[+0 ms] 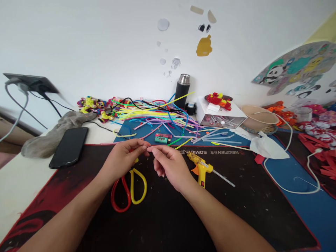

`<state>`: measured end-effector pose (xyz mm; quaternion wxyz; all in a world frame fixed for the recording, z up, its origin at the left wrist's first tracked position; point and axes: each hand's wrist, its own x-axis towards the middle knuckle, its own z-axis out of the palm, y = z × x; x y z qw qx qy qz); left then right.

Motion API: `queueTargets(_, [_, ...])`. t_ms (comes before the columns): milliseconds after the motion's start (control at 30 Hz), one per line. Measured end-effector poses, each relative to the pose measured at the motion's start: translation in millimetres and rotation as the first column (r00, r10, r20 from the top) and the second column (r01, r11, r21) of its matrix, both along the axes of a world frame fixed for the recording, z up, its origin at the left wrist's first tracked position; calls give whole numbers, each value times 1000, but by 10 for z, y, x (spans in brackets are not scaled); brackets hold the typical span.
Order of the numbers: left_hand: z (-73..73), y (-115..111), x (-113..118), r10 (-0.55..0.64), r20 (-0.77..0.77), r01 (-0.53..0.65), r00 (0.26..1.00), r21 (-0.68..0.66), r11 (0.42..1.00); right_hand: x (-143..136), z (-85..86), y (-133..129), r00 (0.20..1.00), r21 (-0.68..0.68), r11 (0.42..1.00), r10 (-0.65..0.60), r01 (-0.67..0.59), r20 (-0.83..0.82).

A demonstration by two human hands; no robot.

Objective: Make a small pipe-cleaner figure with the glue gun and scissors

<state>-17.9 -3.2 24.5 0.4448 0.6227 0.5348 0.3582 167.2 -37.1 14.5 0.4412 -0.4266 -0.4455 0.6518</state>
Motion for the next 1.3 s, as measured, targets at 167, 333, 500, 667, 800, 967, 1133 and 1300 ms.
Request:
queueTargets(167, [11,-11,-14,2,-9,-2,1000,-74,997,1,3,-1,1000,1,1000,-12,12,1])
queueTargets(333, [53,-30,8,-16,10,16,1000,-69,997,6,-3,-5,999,9,1000,-27,27,17])
queueTargets(500, [67,-37,29,16,40,-13,999,-76,997,10,-3,0,999,10,999,-44,44,22])
queueTargets(667, [27,-6,5,-12,4,12,1000,-21,1000,10,1,0,999,4,999,-40,40,33])
queueTargets(800, [10,20,-29,21,26,-20,999,-38,999,13,11,0,998,3,999,-44,44,34])
queueTargets(967, [36,40,-61,46,-16,-46,999,-29,999,12,10,-5,998,8,999,-48,48,33])
queueTargets(1133, [39,61,-60,79,-143,-75,987,30,997,6,4,-5,998,11,999,-50,50,30])
queueTargets(1300, [-7,83,-65,118,-181,-101,976,102,990,5,-4,-2,999,-2,999,-42,42,32])
